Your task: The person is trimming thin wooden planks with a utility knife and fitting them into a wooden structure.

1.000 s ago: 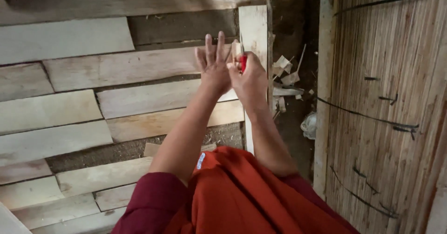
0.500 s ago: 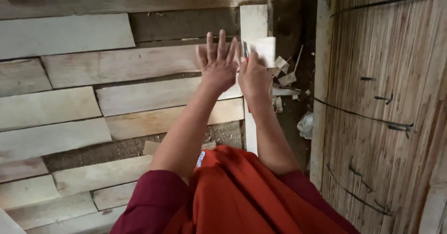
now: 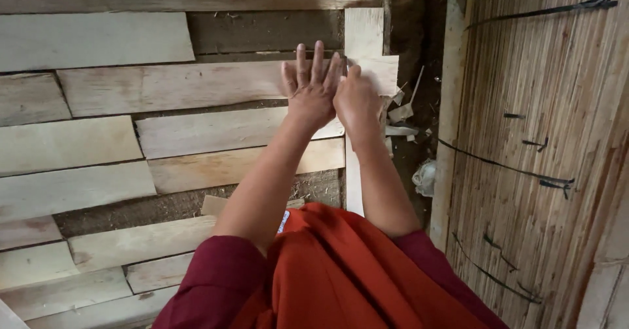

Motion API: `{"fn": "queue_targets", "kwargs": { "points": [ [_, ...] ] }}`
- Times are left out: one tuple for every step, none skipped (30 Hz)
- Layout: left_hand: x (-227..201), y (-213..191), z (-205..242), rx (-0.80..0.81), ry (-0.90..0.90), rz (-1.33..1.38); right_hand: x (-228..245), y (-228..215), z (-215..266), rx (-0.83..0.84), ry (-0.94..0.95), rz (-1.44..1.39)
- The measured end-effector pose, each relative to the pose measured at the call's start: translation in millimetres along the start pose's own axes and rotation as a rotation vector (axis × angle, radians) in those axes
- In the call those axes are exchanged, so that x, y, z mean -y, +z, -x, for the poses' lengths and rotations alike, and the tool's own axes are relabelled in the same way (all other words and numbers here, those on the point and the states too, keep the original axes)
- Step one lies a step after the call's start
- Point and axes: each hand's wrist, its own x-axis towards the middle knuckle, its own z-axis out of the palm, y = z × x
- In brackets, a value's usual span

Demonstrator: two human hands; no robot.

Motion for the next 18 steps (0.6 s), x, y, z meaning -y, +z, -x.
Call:
{"fn": "queue_targets", "kwargs": {
  "points": [
    [1.0, 3.4, -1.9, 0.001, 0.000, 0.001, 6.8, -15.3, 2.4, 0.000, 0.001, 0.001],
    [1.7, 6.7, -3.8, -0.013, -0.005, -0.027, 13.4, -30.7, 4.8, 0.101, 0.012, -0.031],
    [2.4, 9.6, -5.2, -0.026, -0.010, -0.057, 20.3, -46.4, 7.5, 0.201, 0.024, -0.064],
    [2.9, 12.3, -5.8, -0.025, -0.010, -0.058, 20.3, -48.5, 7.8, 0.201, 0.025, -0.065],
    [3.8, 14.4, -7.3, -0.037, -0.008, -0.055, 20.7, -50.5, 7.1, 0.220, 0.013, -0.051],
    [4.7, 16.5, -8.9, -0.048, -0.006, -0.052, 21.1, -52.7, 6.4, 0.239, 0.001, -0.036],
    [3.3, 12.8, -5.7, -0.046, -0.006, -0.054, 24.1, -55.5, 10.6, 0.240, 0.003, -0.038],
    [2.0, 9.1, -2.7, -0.048, -0.005, -0.043, 27.1, -58.4, 14.7, 0.273, 0.015, -0.039],
    [0.5, 5.0, -0.7, -0.051, -0.004, -0.031, 30.2, -61.7, 17.8, 0.304, 0.025, -0.039],
    [-0.1, 4.2, -0.8, -0.052, -0.004, -0.032, 35.2, -68.8, 26.6, 0.303, 0.026, -0.040],
    [-0.3, 3.7, -0.3, -0.051, -0.005, -0.034, 40.4, -75.5, 35.9, 0.331, 0.055, -0.076],
    [-0.5, 3.6, 0.0, -0.051, -0.007, -0.036, 45.4, -81.9, 45.1, 0.359, 0.085, -0.111],
    [8.8, 31.3, -17.1, -0.045, -0.004, -0.033, 49.8, -91.3, 49.8, 0.362, 0.091, -0.109],
    [18.0, 59.7, -34.0, -0.214, 0.013, -0.145, 54.1, -100.4, 54.5, 0.413, 0.171, -0.117],
    [29.4, 87.7, -50.2, -0.384, 0.027, -0.260, 60.2, -108.3, 59.1, 0.465, 0.247, -0.127],
    [26.0, 75.1, -42.8, -0.381, 0.027, -0.259, 55.7, -99.1, 62.4, 0.468, 0.250, -0.127],
    [21.2, 61.6, -36.4, -0.264, 0.019, -0.248, 50.4, -91.2, 65.4, 0.484, 0.221, -0.073],
    [15.9, 47.9, -30.1, -0.147, 0.012, -0.236, 44.9, -83.9, 68.5, 0.500, 0.192, -0.019]
  ]
}}
